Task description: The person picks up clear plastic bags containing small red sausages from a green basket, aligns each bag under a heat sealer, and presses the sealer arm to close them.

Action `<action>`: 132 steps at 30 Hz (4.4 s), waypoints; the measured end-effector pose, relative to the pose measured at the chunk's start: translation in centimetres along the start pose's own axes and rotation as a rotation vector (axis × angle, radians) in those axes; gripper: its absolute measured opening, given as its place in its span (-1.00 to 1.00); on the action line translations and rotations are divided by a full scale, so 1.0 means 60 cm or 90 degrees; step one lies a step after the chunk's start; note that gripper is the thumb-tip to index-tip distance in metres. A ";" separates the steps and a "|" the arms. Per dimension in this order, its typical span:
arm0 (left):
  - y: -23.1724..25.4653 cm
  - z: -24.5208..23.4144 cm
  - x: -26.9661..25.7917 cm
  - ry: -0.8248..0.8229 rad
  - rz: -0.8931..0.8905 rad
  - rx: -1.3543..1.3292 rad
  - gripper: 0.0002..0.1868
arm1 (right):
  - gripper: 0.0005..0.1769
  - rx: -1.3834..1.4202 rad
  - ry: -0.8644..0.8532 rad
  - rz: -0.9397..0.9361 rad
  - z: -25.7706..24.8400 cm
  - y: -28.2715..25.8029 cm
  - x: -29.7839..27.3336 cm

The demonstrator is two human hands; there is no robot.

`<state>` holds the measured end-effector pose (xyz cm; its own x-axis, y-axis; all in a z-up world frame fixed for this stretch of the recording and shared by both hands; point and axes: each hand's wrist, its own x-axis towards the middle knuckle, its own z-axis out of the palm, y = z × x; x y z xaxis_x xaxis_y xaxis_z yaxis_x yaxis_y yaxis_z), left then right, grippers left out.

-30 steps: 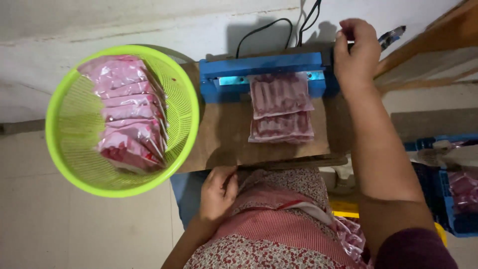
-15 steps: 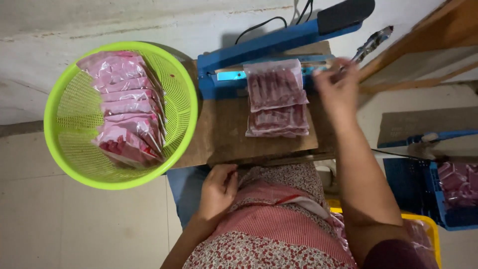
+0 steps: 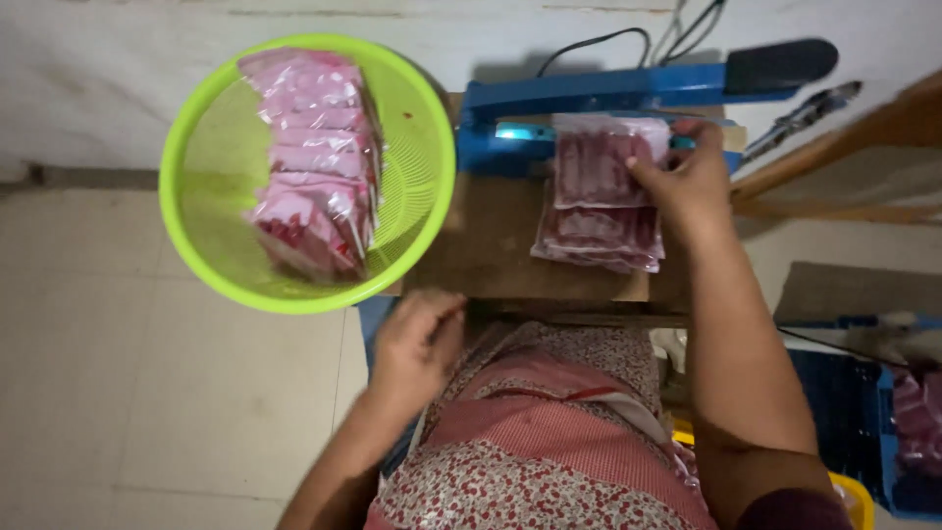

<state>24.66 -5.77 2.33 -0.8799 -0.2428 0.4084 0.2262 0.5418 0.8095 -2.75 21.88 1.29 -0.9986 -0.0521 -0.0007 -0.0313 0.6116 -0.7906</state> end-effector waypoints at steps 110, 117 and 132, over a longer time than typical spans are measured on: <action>0.044 0.088 0.195 0.039 -0.022 -0.238 -0.71 | -0.64 0.117 -0.117 -0.416 -0.058 -0.133 -0.153; 0.060 0.057 0.207 -0.193 0.145 -0.121 -0.70 | -0.91 0.060 -0.134 -0.466 -0.071 -0.154 -0.138; 0.041 0.042 0.229 -0.292 0.232 0.144 -0.78 | -0.92 0.127 -0.148 -0.461 -0.086 -0.115 -0.130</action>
<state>12.07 -5.77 8.86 -0.8639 0.3331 0.3778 0.4959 0.6941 0.5219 5.02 22.14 9.92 -0.6979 -0.5609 0.4454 -0.6406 0.2107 -0.7384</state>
